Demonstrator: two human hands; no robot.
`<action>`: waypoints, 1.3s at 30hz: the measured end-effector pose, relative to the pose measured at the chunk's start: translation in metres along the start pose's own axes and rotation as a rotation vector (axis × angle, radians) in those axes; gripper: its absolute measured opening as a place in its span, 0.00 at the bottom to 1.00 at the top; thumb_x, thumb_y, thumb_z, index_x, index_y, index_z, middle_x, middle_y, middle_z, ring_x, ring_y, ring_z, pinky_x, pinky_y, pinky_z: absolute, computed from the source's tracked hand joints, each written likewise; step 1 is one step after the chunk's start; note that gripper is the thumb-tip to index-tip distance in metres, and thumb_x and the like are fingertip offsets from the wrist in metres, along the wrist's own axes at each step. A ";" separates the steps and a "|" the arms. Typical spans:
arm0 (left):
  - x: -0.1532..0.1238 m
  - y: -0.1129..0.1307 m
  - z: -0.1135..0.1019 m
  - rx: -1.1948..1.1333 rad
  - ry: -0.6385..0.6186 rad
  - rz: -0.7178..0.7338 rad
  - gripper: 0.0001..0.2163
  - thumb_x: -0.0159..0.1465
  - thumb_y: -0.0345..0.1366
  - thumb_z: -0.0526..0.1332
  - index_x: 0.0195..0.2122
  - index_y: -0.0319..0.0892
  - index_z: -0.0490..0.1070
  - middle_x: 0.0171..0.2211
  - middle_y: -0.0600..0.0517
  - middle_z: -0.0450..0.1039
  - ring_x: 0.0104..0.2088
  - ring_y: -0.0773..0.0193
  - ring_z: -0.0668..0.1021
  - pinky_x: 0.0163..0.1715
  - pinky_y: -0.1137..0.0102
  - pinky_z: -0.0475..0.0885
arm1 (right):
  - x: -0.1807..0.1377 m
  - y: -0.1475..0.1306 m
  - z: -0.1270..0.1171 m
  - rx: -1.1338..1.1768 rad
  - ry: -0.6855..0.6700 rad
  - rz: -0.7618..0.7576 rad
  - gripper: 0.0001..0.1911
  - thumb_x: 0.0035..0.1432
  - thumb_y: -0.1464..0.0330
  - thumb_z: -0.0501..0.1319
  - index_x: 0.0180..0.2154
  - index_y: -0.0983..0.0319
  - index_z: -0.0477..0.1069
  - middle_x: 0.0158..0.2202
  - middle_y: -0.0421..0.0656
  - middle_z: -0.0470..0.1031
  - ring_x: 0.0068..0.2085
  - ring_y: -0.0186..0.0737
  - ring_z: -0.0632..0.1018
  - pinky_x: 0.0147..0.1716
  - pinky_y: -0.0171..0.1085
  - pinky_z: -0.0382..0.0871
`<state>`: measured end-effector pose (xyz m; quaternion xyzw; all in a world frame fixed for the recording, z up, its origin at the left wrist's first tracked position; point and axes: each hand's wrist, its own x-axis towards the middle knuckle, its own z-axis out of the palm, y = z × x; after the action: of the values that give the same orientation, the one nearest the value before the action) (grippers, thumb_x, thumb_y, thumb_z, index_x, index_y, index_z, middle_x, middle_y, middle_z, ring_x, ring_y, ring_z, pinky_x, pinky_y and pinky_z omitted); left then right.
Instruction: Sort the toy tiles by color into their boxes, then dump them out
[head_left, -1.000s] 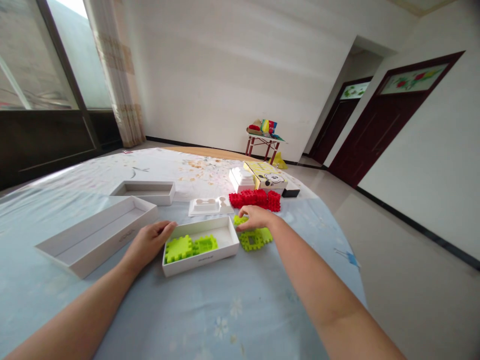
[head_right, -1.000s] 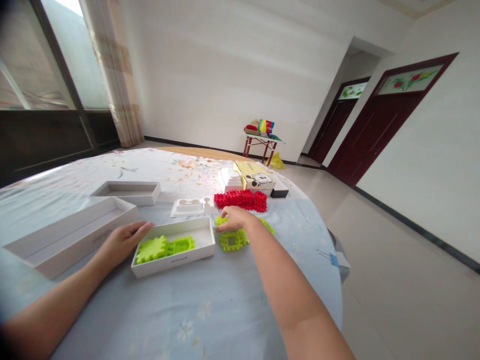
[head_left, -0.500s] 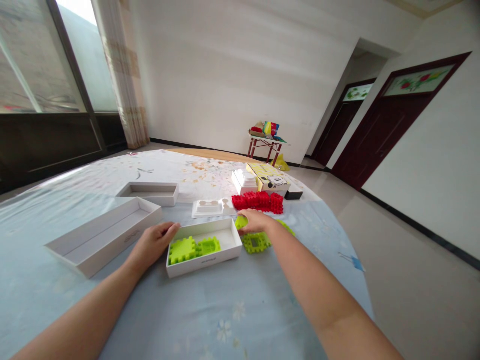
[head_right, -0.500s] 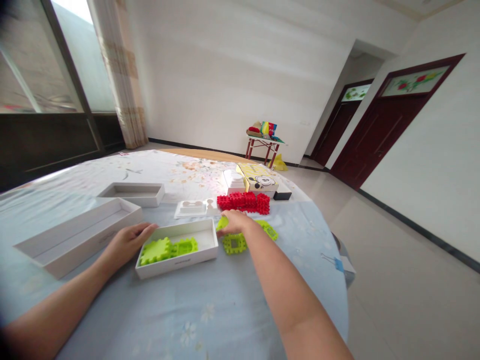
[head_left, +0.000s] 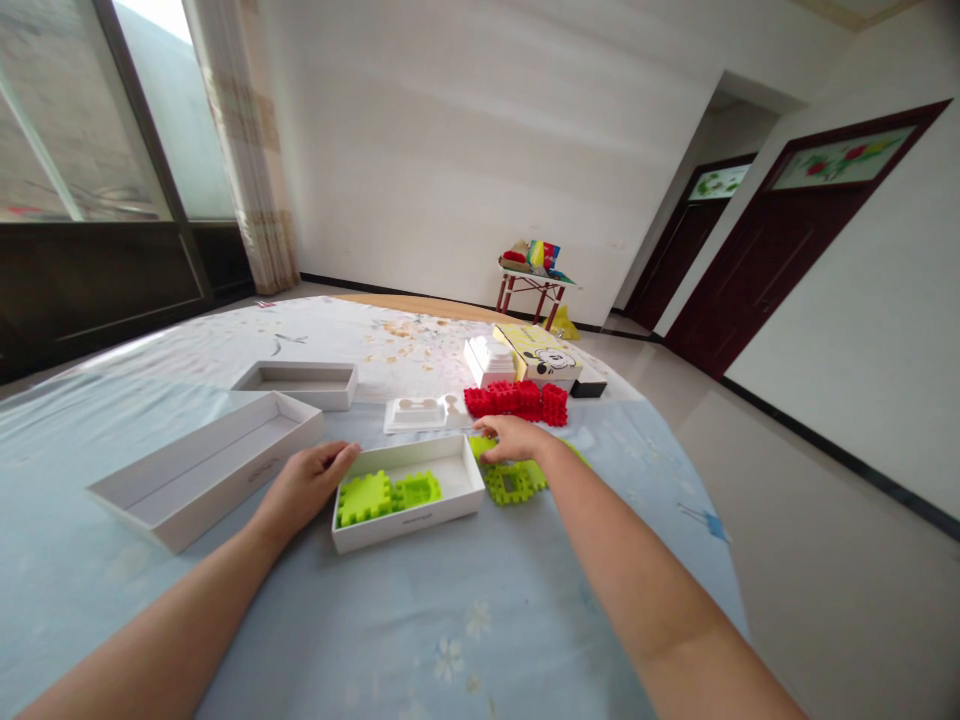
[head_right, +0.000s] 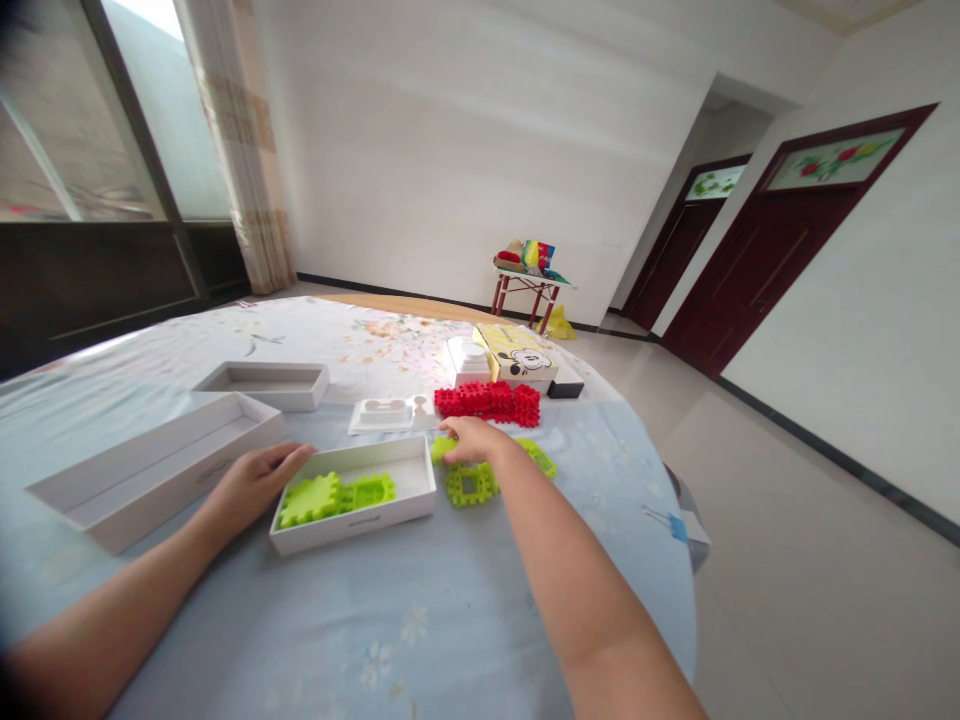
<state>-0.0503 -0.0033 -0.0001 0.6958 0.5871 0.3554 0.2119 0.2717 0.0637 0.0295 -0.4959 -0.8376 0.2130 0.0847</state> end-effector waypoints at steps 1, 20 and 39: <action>0.000 -0.001 0.000 0.005 -0.002 0.001 0.21 0.56 0.54 0.52 0.27 0.40 0.72 0.20 0.55 0.69 0.24 0.64 0.69 0.23 0.75 0.61 | 0.000 -0.001 0.000 -0.024 -0.019 -0.005 0.35 0.39 0.67 0.69 0.52 0.64 0.66 0.47 0.50 0.73 0.45 0.46 0.75 0.44 0.38 0.68; 0.001 -0.005 0.002 0.042 -0.026 0.006 0.20 0.59 0.51 0.50 0.26 0.40 0.71 0.21 0.55 0.68 0.25 0.65 0.69 0.24 0.75 0.60 | -0.033 -0.078 -0.022 0.018 0.132 -0.367 0.36 0.45 0.69 0.64 0.57 0.61 0.59 0.52 0.48 0.68 0.52 0.44 0.68 0.53 0.43 0.59; 0.000 0.001 0.002 0.036 -0.006 0.028 0.19 0.59 0.50 0.51 0.25 0.39 0.71 0.20 0.56 0.67 0.24 0.66 0.68 0.23 0.75 0.59 | -0.024 -0.099 0.006 0.019 -0.057 -0.377 0.24 0.51 0.69 0.61 0.51 0.66 0.67 0.47 0.50 0.73 0.45 0.42 0.75 0.47 0.39 0.67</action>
<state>-0.0480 -0.0036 -0.0010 0.7086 0.5830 0.3458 0.1961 0.2023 -0.0002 0.0692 -0.3232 -0.9156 0.2152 0.1040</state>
